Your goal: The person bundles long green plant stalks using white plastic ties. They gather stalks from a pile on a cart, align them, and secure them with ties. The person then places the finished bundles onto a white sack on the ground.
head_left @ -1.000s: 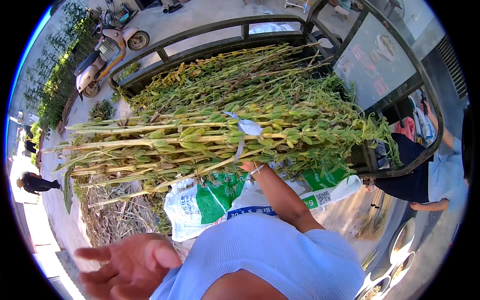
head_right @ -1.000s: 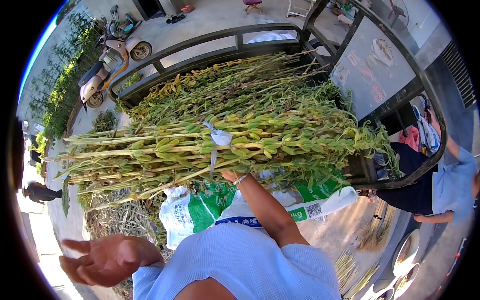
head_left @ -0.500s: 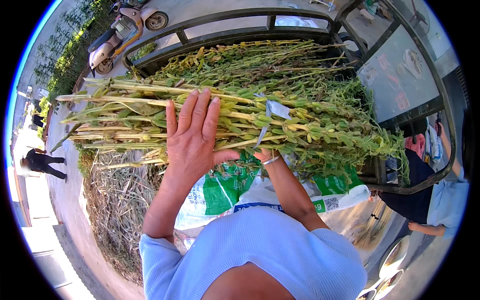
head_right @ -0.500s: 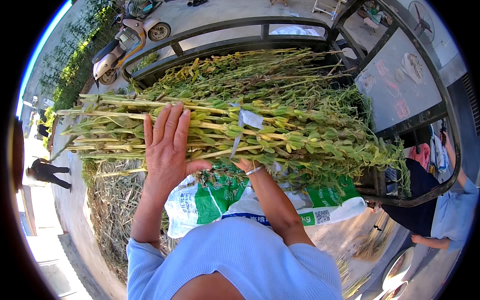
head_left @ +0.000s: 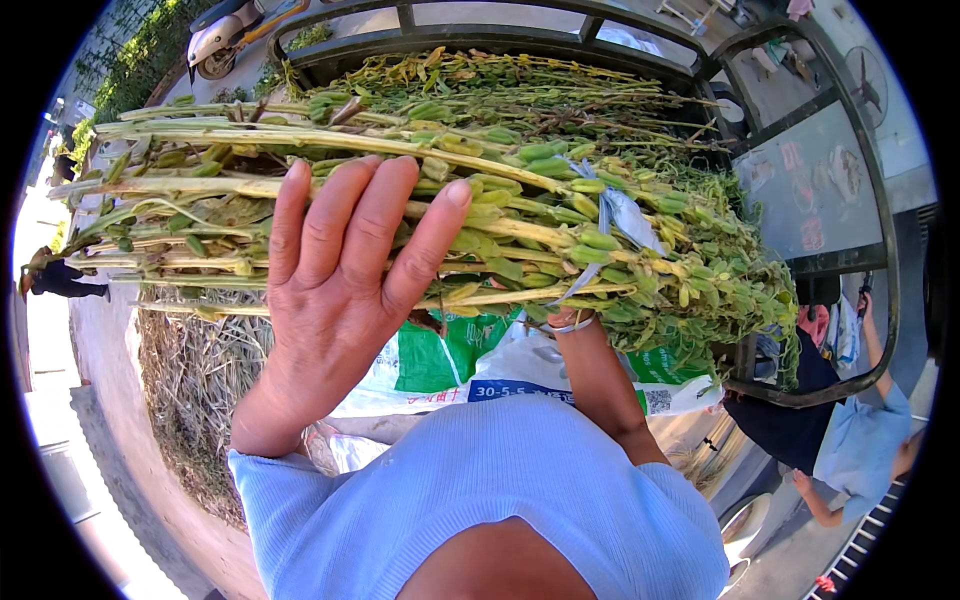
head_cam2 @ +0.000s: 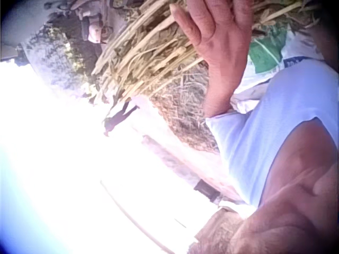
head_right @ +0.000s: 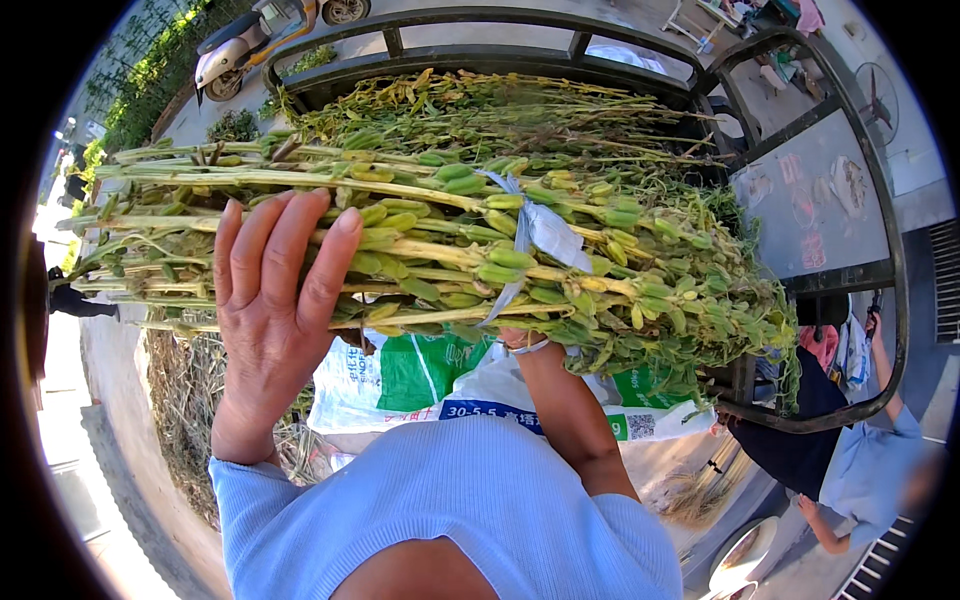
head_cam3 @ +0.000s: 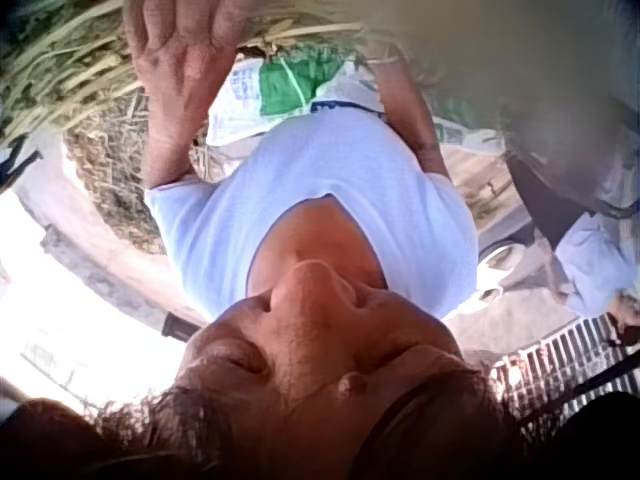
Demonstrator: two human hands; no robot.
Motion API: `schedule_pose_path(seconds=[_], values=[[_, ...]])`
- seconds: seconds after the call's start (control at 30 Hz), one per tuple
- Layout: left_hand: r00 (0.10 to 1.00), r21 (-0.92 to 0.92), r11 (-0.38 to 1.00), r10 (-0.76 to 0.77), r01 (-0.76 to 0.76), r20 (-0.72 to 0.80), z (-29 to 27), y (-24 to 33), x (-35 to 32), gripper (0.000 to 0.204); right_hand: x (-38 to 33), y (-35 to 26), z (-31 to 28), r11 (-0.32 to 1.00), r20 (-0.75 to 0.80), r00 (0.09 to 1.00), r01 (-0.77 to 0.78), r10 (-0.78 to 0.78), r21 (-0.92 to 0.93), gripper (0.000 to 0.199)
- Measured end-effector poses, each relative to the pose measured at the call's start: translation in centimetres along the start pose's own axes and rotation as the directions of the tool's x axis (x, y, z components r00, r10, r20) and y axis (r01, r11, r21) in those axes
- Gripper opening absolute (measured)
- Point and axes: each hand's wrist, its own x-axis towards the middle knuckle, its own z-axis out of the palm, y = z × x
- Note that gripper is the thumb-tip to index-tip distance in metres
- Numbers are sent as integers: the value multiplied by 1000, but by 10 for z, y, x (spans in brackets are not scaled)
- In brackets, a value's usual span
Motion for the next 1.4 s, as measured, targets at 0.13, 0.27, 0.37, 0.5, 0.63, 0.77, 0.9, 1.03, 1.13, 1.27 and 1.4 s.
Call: schedule_pose_path(seconds=[0.13, 0.27, 0.37, 0.5, 0.63, 0.77, 0.9, 1.03, 1.13, 1.27, 1.4], values=[[998, 46, 997, -53, 55, -43, -27, -12, -22, 54, -11, 5, -2, 995, 88, 996, 29, -21, -100, 61], [988, 130, 982, -122, 134, -96, -64, -18, -51, 63, -19, 6, 4, 985, 219, 976, 42, -5, -166, 60], [976, 176, 962, -197, 211, -96, -87, -4, -71, 67, -19, 2, 1, 978, 324, 946, 48, 21, -202, 59], [942, 256, 907, -316, 334, -111, -128, 37, -95, 65, -16, -2, -2, 977, 491, 868, 34, 76, -211, 59], [915, 411, 819, -378, 400, -137, -167, 91, -119, 62, -16, -4, -19, 975, 525, 843, 0, 119, -221, 57], [906, 527, 740, -383, 418, -181, -192, 155, -136, 59, -22, 5, -17, 965, 580, 776, -246, 250, -87, 49], [901, 662, 632, -402, 402, -163, -178, 211, -92, 56, 10, 7, -36, 899, 638, 700, -437, 321, 27, 44], [874, 745, 514, -445, 426, -193, -136, 249, -54, 50, 40, 12, -47, 788, 700, 586, -614, 408, 55, 44], [776, 744, 364, -546, 560, -317, -90, 295, -41, 42, 68, 13, -70, 712, 741, 460, -701, 490, -35, 42], [712, 790, 136, -543, 597, -444, -5, 324, -18, 38, 122, 31, -69, 563, 806, 234, -814, 544, -143, 41], [532, 725, -121, -600, 678, -598, 132, 408, -9, 36, 140, 56, -143, 319, 722, -26, -886, 692, -338, 39]])
